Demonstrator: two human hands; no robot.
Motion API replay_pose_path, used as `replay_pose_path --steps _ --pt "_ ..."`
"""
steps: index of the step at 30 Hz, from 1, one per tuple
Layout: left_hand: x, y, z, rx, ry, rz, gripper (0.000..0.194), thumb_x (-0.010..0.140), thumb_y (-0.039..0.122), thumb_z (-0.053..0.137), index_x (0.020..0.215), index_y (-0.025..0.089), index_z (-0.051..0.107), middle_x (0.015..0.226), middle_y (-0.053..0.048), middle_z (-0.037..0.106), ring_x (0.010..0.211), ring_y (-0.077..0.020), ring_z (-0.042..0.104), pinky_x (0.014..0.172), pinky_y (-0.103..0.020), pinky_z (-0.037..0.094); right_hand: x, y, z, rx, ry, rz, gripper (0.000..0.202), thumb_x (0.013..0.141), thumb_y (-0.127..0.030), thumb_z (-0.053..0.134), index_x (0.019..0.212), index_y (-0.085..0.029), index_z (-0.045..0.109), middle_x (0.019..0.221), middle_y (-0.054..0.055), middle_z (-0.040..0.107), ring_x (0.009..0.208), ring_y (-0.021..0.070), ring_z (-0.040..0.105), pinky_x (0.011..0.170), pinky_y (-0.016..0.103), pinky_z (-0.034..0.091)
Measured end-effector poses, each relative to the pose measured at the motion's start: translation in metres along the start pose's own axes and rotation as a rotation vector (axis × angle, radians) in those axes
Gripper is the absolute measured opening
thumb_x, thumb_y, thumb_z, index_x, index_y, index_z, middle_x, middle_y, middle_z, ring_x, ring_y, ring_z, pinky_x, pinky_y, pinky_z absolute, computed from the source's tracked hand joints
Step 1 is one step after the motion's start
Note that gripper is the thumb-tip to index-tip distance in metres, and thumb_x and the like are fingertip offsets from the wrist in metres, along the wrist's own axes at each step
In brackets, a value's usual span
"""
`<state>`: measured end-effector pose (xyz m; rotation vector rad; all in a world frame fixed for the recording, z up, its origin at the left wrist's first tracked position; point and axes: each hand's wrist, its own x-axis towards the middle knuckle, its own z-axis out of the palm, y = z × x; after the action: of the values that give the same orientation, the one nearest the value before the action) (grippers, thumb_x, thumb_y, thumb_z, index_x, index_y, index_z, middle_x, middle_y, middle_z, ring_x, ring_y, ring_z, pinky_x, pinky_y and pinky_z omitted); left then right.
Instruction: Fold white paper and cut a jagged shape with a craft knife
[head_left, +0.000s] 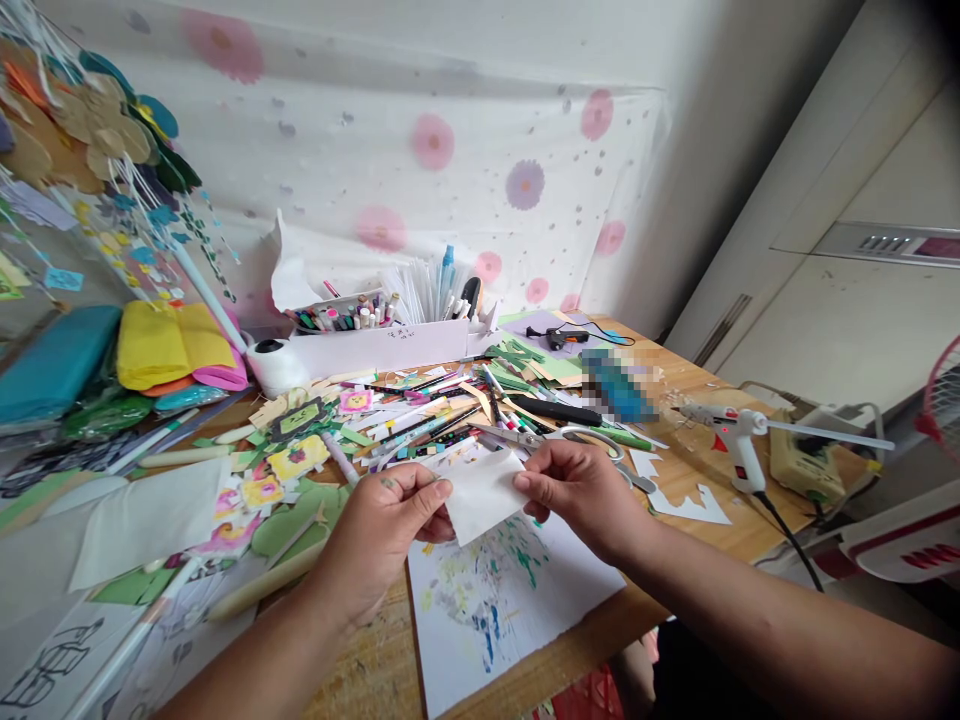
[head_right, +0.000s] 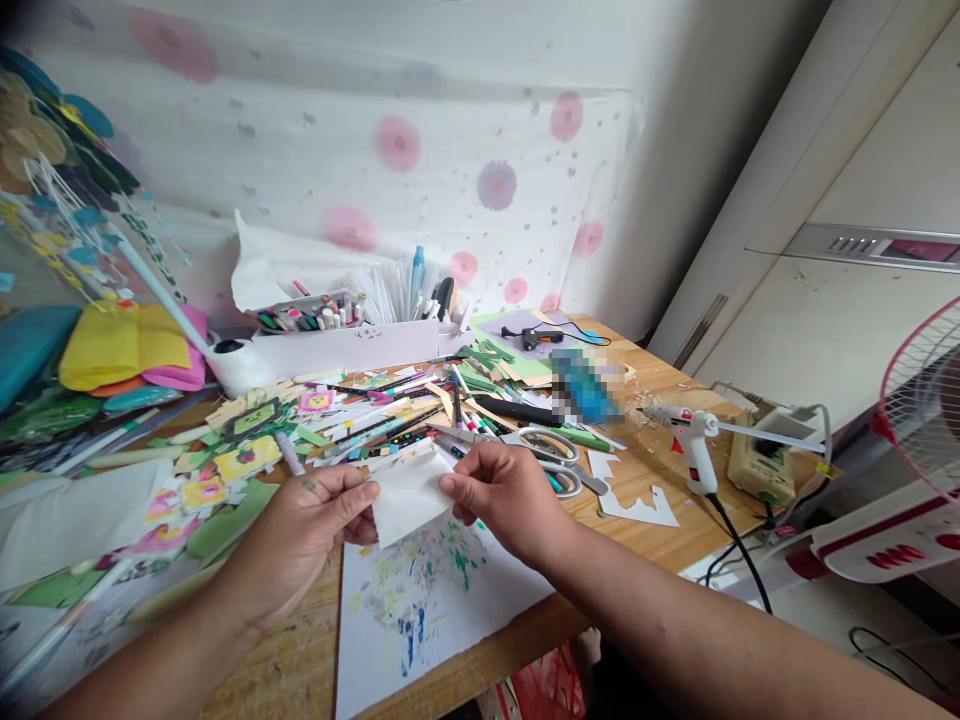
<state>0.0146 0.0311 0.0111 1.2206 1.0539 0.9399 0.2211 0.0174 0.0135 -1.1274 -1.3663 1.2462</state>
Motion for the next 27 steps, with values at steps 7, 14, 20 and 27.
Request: replay_pose_path --steps 7,14,20,27 --pt "-0.0015 0.0015 0.0010 0.076 -0.018 0.046 0.026 0.070 0.038 0.069 0.058 0.016 0.060 0.055 0.002 0.056 0.054 -0.0137 0.056 0.054 -0.025 0.052 0.0015 -0.0030 -0.0026 -0.094 0.004 -0.065 0.028 0.076 -0.043 0.066 0.069 -0.017 0.059 0.059 -0.001 0.053 0.053 0.0106 0.047 0.049 0.023 0.034" --pt "-0.0016 0.0008 0.0011 0.091 -0.056 0.056 0.026 0.072 0.037 0.068 0.057 0.016 0.060 0.055 0.002 0.055 0.053 -0.0133 0.056 0.051 -0.023 0.050 0.0042 -0.0028 0.0027 -0.161 0.103 -0.033 0.032 0.077 -0.043 0.063 0.060 -0.017 0.052 0.050 -0.004 0.048 0.046 0.0089 0.041 0.045 0.022 0.031" --pt "0.0001 -0.0042 0.0000 0.034 -0.043 0.030 0.026 0.073 0.038 0.068 0.062 0.016 0.059 0.057 0.002 0.058 0.055 -0.0125 0.056 0.053 -0.023 0.051 0.0028 -0.0004 0.0024 0.053 0.006 0.049 0.036 0.070 -0.048 0.071 0.063 -0.016 0.057 0.052 -0.004 0.050 0.048 0.0088 0.046 0.047 0.021 0.036" --pt "0.0001 -0.0059 0.0000 -0.017 -0.043 0.009 0.027 0.073 0.039 0.068 0.063 0.015 0.059 0.061 0.002 0.058 0.058 -0.0124 0.056 0.055 -0.024 0.050 0.0004 0.0023 0.0022 0.073 -0.007 0.078 0.040 0.066 -0.050 0.074 0.060 -0.016 0.054 0.051 -0.004 0.053 0.045 0.0082 0.049 0.045 0.021 0.039"
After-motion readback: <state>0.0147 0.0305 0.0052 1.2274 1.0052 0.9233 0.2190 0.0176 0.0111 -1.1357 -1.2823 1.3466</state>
